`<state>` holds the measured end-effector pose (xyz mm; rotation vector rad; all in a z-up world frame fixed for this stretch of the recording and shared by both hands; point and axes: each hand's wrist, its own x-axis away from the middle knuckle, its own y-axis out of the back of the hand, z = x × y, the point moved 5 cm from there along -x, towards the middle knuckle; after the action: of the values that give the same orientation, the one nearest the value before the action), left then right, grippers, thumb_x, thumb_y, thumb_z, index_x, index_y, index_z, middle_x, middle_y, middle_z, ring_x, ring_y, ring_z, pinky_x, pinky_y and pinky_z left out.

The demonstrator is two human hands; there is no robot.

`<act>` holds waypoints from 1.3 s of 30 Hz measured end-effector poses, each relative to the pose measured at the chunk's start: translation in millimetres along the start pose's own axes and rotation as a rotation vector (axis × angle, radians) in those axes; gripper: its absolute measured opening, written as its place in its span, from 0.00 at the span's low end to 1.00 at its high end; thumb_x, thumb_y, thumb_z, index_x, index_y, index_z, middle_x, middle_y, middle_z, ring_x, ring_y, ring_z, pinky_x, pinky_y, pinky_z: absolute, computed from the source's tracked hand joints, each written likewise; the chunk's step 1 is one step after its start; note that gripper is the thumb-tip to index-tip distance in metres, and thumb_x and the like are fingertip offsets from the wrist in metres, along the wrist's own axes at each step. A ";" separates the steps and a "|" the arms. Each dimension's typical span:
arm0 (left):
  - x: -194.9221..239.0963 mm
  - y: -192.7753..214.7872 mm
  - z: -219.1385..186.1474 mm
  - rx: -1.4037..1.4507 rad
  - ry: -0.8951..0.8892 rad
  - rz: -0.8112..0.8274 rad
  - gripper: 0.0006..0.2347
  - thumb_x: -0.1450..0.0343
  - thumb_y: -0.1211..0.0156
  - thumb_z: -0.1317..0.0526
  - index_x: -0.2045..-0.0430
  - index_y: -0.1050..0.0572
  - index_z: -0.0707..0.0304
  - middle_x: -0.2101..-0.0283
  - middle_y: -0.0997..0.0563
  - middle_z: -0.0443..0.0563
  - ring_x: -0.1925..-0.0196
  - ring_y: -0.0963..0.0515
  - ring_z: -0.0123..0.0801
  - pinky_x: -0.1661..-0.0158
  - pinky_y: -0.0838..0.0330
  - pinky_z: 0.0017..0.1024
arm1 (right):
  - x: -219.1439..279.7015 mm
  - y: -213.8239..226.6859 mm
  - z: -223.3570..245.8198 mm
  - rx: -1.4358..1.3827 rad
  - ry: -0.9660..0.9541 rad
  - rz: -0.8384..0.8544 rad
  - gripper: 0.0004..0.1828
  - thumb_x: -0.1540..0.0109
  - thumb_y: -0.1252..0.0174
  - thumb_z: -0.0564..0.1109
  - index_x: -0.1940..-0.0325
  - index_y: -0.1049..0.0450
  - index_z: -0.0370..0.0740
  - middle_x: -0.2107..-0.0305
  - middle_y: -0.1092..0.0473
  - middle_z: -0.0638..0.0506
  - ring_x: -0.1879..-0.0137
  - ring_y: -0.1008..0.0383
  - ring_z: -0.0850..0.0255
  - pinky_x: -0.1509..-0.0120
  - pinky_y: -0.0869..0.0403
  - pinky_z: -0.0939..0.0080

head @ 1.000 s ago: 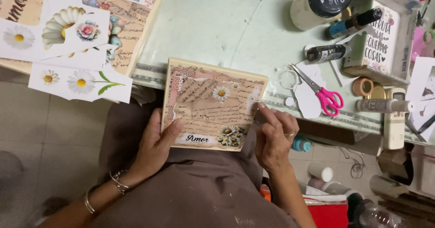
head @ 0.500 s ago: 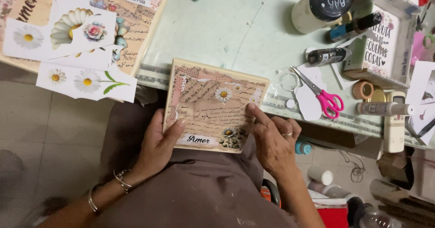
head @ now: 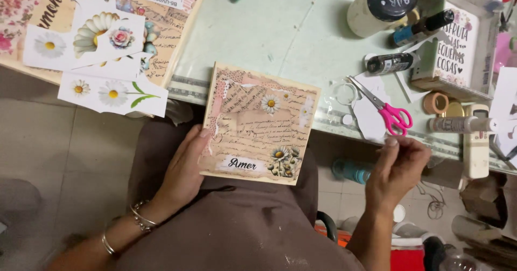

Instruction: Cutting out paper decorations and assembling a handmade card on a cluttered craft table

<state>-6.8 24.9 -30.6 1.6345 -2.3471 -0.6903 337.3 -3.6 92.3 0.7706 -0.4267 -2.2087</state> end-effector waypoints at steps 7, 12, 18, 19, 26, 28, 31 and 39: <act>-14.4 7.5 -18.2 -0.002 0.070 0.038 0.36 0.49 0.65 0.88 0.41 0.51 0.70 0.38 0.48 0.69 0.35 0.46 0.48 0.37 0.54 0.33 | -32.1 51.9 -71.7 0.458 -0.107 -0.015 0.08 0.36 0.51 0.45 0.61 0.33 0.37 0.69 0.33 0.47 0.64 0.35 0.55 0.60 0.37 0.54; -50.0 29.7 -71.6 0.909 0.973 -0.213 0.28 0.37 0.55 0.51 0.42 0.45 0.62 0.36 0.41 0.47 0.35 0.43 0.25 0.39 0.54 0.20 | -40.6 59.6 -101.0 0.542 -0.223 0.048 0.09 0.38 0.47 0.50 0.65 0.30 0.43 0.74 0.33 0.53 0.68 0.35 0.60 0.60 0.38 0.56; -40.0 17.8 -33.7 0.017 -0.007 -0.072 0.24 0.37 0.57 0.81 0.45 0.47 0.78 0.42 0.38 0.67 0.40 0.37 0.45 0.37 0.50 0.31 | -34.5 49.6 -59.7 0.248 -0.248 -0.042 0.11 0.38 0.45 0.48 0.56 0.36 0.43 0.73 0.37 0.52 0.67 0.35 0.65 0.63 0.38 0.64; -50.8 26.2 -56.9 0.015 -0.003 -0.073 0.24 0.37 0.57 0.81 0.45 0.47 0.78 0.42 0.38 0.67 0.40 0.37 0.45 0.37 0.50 0.31 | -35.9 46.7 -57.0 0.247 -0.249 -0.038 0.11 0.38 0.45 0.48 0.56 0.36 0.43 0.73 0.37 0.52 0.67 0.35 0.65 0.63 0.38 0.64; -37.6 11.9 -45.7 1.204 0.927 -0.237 0.20 0.34 0.60 0.57 0.48 0.38 0.65 0.47 0.28 0.57 0.47 0.29 0.38 0.49 0.33 0.35 | -37.9 51.5 -111.2 -0.095 -0.332 -0.150 0.06 0.41 0.41 0.39 0.66 0.32 0.45 0.73 0.34 0.58 0.69 0.37 0.75 0.67 0.37 0.75; -29.2 5.7 -31.0 1.276 0.931 -0.278 0.23 0.35 0.56 0.61 0.43 0.44 0.63 0.44 0.32 0.55 0.47 0.32 0.34 0.49 0.35 0.36 | -34.3 50.8 -112.7 -0.118 -0.343 -0.167 0.06 0.42 0.41 0.39 0.66 0.32 0.46 0.75 0.37 0.60 0.71 0.41 0.75 0.72 0.41 0.75; -35.5 5.1 -39.5 1.116 0.550 0.070 0.17 0.31 0.59 0.56 0.51 0.38 0.64 0.53 0.27 0.55 0.54 0.26 0.33 0.59 0.27 0.25 | -29.1 45.8 -105.6 -0.250 -0.222 -0.159 0.07 0.35 0.46 0.39 0.62 0.38 0.45 0.69 0.34 0.54 0.65 0.31 0.69 0.66 0.33 0.73; -32.2 11.0 -61.9 0.877 0.198 0.129 0.18 0.31 0.57 0.52 0.55 0.37 0.68 0.55 0.29 0.50 0.53 0.31 0.26 0.54 0.36 0.23 | -4.1 28.6 -63.2 -0.252 -0.121 -0.232 0.14 0.31 0.59 0.51 0.69 0.43 0.44 0.86 0.44 0.53 0.85 0.47 0.67 0.82 0.45 0.70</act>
<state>21.7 41.6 31.8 1.6658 -2.7251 0.6031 395.7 -23.6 60.3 0.5760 -0.1154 -2.4740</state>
